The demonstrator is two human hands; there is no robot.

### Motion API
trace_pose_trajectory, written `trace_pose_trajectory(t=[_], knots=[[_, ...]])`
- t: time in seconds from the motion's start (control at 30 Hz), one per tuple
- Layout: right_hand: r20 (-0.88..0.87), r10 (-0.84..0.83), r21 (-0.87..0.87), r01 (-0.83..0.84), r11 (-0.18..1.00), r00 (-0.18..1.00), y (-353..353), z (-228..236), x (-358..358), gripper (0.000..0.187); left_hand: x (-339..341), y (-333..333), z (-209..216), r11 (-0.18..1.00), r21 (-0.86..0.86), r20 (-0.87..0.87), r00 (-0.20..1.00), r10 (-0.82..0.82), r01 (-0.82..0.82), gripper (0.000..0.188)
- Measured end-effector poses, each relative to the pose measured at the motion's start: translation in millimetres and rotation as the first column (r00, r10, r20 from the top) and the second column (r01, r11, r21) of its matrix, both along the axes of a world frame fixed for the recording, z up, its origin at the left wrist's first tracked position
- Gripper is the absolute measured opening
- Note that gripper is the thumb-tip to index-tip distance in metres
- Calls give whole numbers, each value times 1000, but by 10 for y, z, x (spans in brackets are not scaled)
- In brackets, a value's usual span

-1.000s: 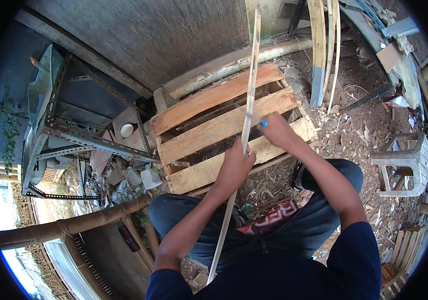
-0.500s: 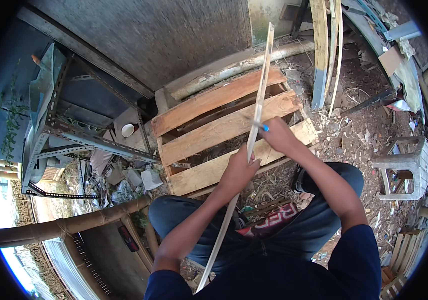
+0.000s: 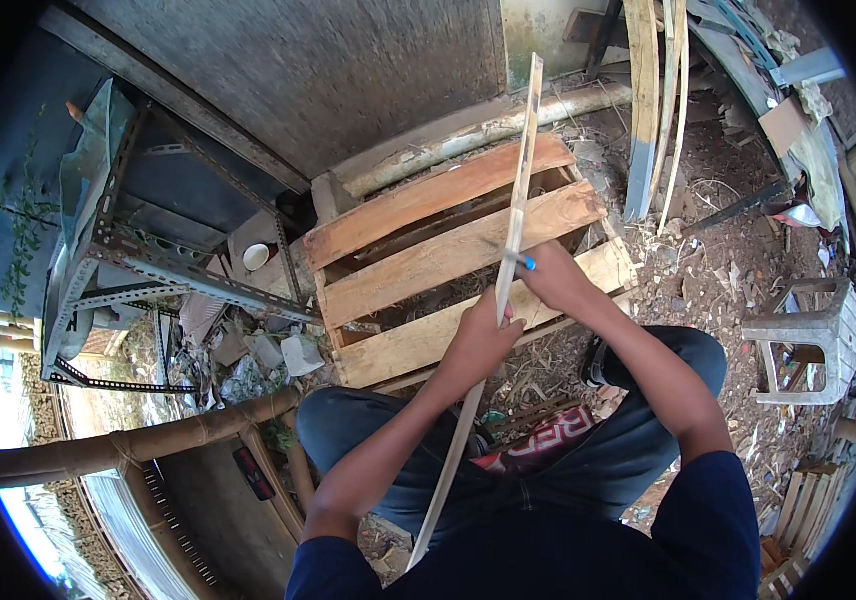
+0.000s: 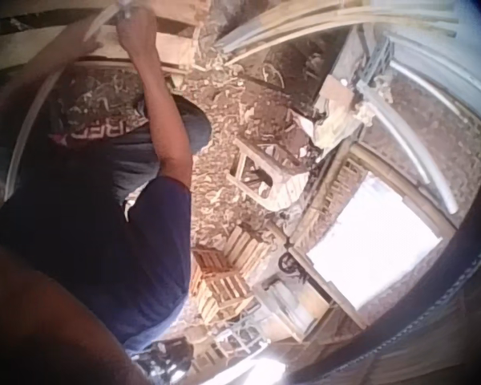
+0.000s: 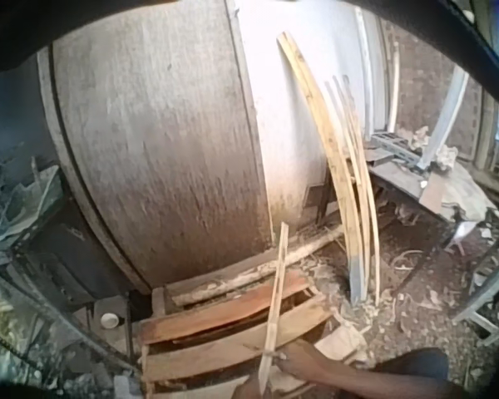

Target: Shaving or stripping a thin piece of bamboo with a knife over a wooden pallet.

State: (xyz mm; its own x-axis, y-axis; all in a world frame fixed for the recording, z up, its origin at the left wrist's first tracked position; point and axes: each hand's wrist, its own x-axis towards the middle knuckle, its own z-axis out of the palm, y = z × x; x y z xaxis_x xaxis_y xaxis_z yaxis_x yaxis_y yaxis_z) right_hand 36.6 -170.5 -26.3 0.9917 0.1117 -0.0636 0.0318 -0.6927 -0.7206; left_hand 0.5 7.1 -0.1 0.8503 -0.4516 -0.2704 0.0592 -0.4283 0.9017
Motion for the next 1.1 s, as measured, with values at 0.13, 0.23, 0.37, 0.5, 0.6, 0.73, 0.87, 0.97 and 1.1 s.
trace_pose_trajectory(t=[0.13, 0.23, 0.37, 0.5, 0.6, 0.73, 0.87, 0.97, 1.1], knots=[[43, -89, -111, 93, 989, 995, -32, -78, 109, 27, -53, 15, 73, 999, 27, 55, 998, 25, -26, 22], [52, -495, 93, 489, 867, 867, -765, -215, 516, 32, -113, -53, 254, 994, 51, 67, 992, -102, 99, 22], [-89, -359, 153, 369, 917, 929, -370, 3, 309, 29, -29, -8, 178, 996, -37, 48, 995, -82, 84, 22], [-18, 83, 96, -81, 992, 996, 105, -76, -85, 26, 33, -2, 78, 994, -66, 21, 996, 85, -83, 22], [121, 92, -124, -76, 989, 988, 101, -78, -56, 26, -10, 27, 40, 994, -29, 86, 990, 107, -105, 22], [153, -252, -169, 276, 946, 956, -341, -88, 315, 27, -71, -43, 111, 998, 66, 75, 997, 16, -21, 23], [-56, -260, 86, 264, 961, 964, -56, -84, 118, 26, -5, -12, 181, 999, 52, 22, 1000, -1, 0, 22], [-4, -16, 70, 16, 997, 1000, 152, -83, -77, 25, 9, 16, 144, 998, 45, 24, 999, 35, -36, 22], [16, -26, 34, 25, 999, 1000, 60, 35, 20, 25, -46, 5, 129, 998, 52, 74, 996, 43, -47, 20]])
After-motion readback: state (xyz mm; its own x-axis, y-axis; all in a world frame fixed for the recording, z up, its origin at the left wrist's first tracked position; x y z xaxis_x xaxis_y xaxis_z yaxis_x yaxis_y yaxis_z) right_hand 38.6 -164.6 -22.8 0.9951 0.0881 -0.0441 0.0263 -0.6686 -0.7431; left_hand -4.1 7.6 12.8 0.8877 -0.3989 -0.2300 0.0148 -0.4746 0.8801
